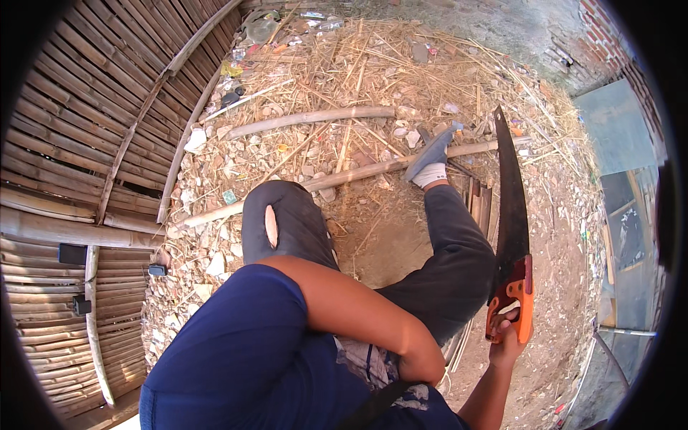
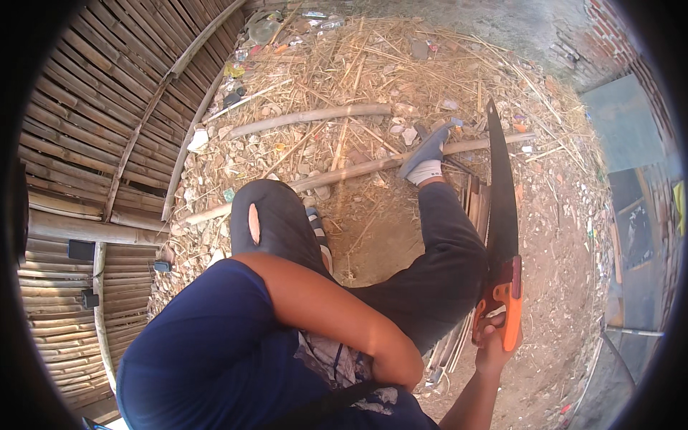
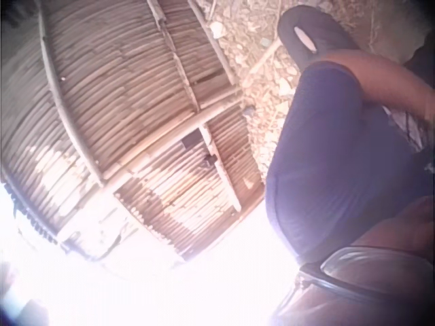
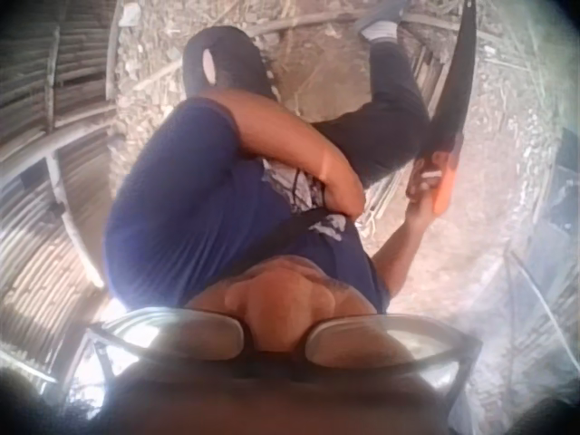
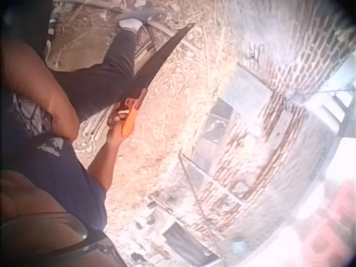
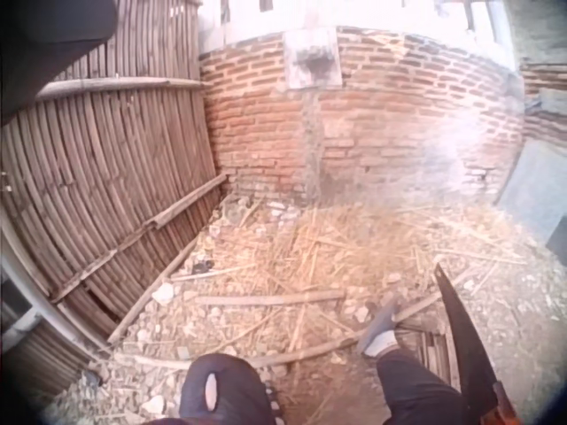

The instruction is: The person saws through a bamboo pole using a hand saw, then sets the saw down and picks up a shorter piece of bamboo.

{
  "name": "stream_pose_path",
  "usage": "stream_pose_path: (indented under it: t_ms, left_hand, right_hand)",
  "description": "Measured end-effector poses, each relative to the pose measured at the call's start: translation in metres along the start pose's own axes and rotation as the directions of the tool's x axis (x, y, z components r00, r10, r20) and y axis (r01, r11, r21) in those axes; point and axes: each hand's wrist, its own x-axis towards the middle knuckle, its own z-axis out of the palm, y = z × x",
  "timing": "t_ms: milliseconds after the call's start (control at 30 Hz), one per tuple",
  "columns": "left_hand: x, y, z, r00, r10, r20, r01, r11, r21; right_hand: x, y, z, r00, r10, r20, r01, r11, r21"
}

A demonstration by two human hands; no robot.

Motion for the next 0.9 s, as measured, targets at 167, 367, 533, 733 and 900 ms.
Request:
stream_pose_path:
  t_ms: [167, 367, 533, 733, 900]
  left_hand:
    - [0.023, -0.001, 0.018, 0.879, -0.050, -0.474, -0.018, 0.990, -0.139]
    - [0.034, 0.008, 0.014, 0.680, -0.102, -0.726, -0.125, 0.960, -0.251]
    - [0.008, 0.026, -0.032, 0.450, -0.059, -0.891, -0.229, 0.957, -0.179]
    - [-0.101, 0.038, -0.038, 0.340, 0.187, -0.922, 0.211, 0.940, 0.268]
    - [-0.104, 0.081, -0.021, 0.349, 0.171, -0.921, 0.501, 0.797, 0.338]
  right_hand:
    - [-0.023, -0.002, -0.024, 0.995, 0.039, -0.091, -0.040, 0.999, -0.007]
    - [-0.042, 0.001, -0.055, 0.990, 0.041, -0.137, -0.043, 0.999, -0.008]
    - [-0.055, 0.001, -0.074, 0.989, -0.005, -0.145, 0.006, 1.000, 0.005]
    - [-0.055, -0.021, -0.077, 0.991, -0.013, -0.131, 0.011, 1.000, -0.018]
    - [-0.032, -0.025, -0.057, 0.994, -0.023, -0.109, 0.020, 1.000, -0.024]
